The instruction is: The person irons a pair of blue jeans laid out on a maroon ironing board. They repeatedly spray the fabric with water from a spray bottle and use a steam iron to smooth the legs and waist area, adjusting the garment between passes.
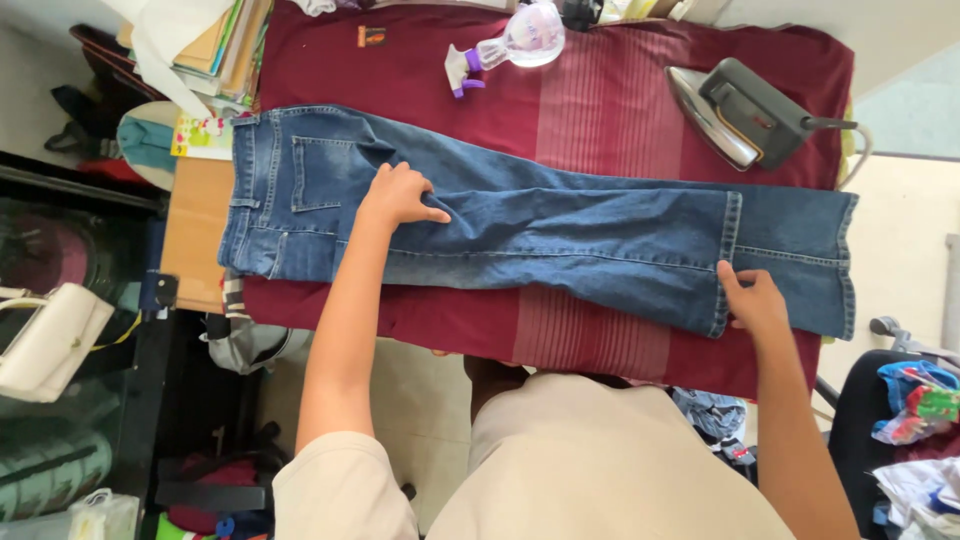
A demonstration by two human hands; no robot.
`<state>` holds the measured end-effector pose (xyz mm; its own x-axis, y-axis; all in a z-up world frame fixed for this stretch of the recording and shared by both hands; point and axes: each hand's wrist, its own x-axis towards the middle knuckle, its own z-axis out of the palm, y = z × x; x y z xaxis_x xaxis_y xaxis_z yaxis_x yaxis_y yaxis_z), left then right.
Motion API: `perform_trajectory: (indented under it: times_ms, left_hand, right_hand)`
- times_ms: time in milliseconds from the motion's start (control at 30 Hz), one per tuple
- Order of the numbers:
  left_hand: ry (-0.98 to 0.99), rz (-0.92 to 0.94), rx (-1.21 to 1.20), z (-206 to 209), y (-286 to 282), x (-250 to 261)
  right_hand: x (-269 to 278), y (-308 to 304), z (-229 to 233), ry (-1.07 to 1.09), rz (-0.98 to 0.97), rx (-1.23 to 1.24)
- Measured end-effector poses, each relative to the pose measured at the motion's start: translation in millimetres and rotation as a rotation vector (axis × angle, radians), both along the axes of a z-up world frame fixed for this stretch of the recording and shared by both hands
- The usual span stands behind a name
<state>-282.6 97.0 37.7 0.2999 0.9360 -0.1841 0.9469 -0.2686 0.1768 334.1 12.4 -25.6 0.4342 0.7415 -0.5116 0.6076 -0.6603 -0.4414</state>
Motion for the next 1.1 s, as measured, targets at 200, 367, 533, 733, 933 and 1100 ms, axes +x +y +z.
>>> perform_trajectory:
  times_ms: [200,367,533,733,933,1100]
  left_hand:
    - [-0.357,0.109,0.017,35,-8,-30]
    - [-0.482,0.401,0.133,36,-8,-43]
    - [-0.226,0.29,0.159,-4,-1,-40]
    - [-0.323,0.375,0.079,-14,1,-49]
    - [0.036,0.239,0.564,-5,-16,41]
    - [-0.474,-0.175,0.432,-16,-62,171]
  right_hand:
    - [-29,-21,-6,-0.18,0.237,0.428]
    - [-29,8,13,-0.314,0.105,0.585]
    - [-35,36,6,-0.266,0.228,0.387]
    - [-31,21,24,-0.189,0.134,0.471]
    - [-64,25,69,-0.5,0.211,0.302]
    - [-133,27,48,-0.462,0.568,0.74]
